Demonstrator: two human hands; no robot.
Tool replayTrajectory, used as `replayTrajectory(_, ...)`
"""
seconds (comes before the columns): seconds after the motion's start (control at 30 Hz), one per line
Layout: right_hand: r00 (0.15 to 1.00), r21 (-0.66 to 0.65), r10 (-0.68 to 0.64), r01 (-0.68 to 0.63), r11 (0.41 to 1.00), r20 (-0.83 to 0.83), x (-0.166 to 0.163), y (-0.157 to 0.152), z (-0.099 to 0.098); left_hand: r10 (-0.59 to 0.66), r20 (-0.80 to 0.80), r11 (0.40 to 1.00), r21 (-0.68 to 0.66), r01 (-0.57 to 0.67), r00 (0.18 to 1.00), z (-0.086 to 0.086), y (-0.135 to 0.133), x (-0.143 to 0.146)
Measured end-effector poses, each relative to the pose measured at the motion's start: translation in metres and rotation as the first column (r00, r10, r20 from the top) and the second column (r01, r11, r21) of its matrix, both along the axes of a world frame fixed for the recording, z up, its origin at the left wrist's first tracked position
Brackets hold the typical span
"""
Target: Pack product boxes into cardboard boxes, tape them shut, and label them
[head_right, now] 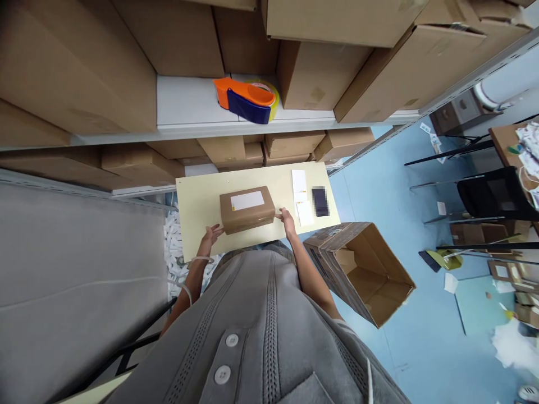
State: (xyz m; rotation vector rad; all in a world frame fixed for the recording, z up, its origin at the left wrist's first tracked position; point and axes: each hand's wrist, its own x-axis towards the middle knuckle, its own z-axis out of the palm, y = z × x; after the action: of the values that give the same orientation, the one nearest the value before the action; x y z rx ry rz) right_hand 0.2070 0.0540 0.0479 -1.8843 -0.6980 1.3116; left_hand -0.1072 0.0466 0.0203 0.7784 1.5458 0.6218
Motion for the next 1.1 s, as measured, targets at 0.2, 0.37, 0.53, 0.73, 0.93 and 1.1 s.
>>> replayTrajectory(0.2,0.975,0.286,0.222,-0.205,0.936,-0.028,-0.029,0.013,0.046,-0.136,-0.158,0.93,0.321,0.181,0.978,0.047,0.023,0.012)
replayTrajectory(0.37,0.978,0.365,0.164,-0.2,0.909,0.129,-0.033,0.023,0.047,-0.171,-0.23,0.932,0.277,0.233,0.958,0.047,0.023,0.041)
replayTrajectory(0.53,0.965,0.318,0.024,-0.109,0.942,0.261,0.005,0.032,0.026,-0.092,-0.141,0.991,0.086,0.104,0.986,0.025,0.013,0.047)
replayTrajectory(0.73,0.93,0.192,-0.038,-0.035,0.981,0.365,0.025,0.056,0.004,-0.258,0.075,0.938,-0.217,0.268,0.963,0.025,0.001,0.071)
replayTrajectory(0.93,0.964,0.172,0.044,-0.092,0.981,0.263,0.015,0.056,0.001,-0.199,0.126,0.97,-0.116,0.214,0.972,0.029,0.007,0.084)
replayTrajectory(1.1,0.937,0.148,0.096,-0.153,0.977,0.336,0.006,0.04,0.017,-0.04,-0.019,0.997,-0.063,0.039,0.999,0.027,0.019,0.057)
